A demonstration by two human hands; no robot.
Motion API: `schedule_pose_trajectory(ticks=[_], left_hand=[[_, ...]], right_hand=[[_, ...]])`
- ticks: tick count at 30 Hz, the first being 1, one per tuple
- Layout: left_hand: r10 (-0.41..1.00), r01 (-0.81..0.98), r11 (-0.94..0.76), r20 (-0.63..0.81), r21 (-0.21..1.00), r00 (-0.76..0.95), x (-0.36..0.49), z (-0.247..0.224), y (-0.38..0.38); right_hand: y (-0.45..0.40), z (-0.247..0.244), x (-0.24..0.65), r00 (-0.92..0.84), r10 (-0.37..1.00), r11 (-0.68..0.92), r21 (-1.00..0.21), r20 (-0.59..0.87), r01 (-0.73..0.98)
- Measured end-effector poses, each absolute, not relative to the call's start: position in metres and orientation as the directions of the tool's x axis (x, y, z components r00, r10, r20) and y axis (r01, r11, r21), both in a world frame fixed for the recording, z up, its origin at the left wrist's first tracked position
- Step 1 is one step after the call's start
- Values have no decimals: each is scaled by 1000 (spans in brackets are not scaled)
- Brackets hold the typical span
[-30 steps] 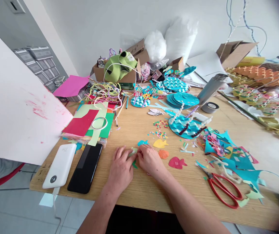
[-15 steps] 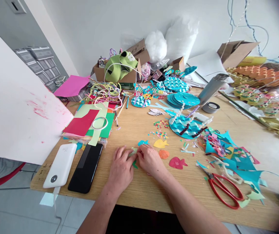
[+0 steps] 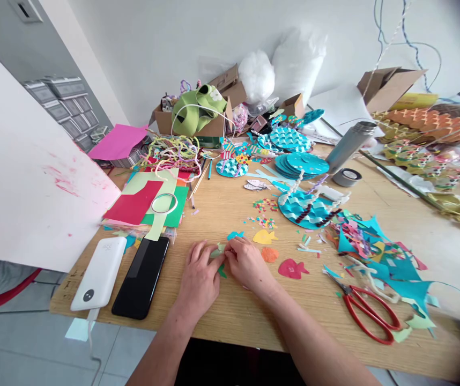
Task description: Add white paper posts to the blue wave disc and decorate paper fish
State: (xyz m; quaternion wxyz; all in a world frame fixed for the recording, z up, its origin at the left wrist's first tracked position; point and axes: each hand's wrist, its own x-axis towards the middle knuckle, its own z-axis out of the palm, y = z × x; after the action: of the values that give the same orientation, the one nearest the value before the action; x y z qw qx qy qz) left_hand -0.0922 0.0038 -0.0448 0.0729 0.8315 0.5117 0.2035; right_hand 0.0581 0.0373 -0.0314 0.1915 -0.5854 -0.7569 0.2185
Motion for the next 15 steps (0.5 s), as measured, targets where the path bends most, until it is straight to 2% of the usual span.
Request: schedule_pose_trajectory(ticks=[15], left_hand=[[889, 829, -451, 242, 330, 388, -93, -44, 2]], right_hand=[[40, -30, 61, -211, 977, 174, -685, 30, 707]])
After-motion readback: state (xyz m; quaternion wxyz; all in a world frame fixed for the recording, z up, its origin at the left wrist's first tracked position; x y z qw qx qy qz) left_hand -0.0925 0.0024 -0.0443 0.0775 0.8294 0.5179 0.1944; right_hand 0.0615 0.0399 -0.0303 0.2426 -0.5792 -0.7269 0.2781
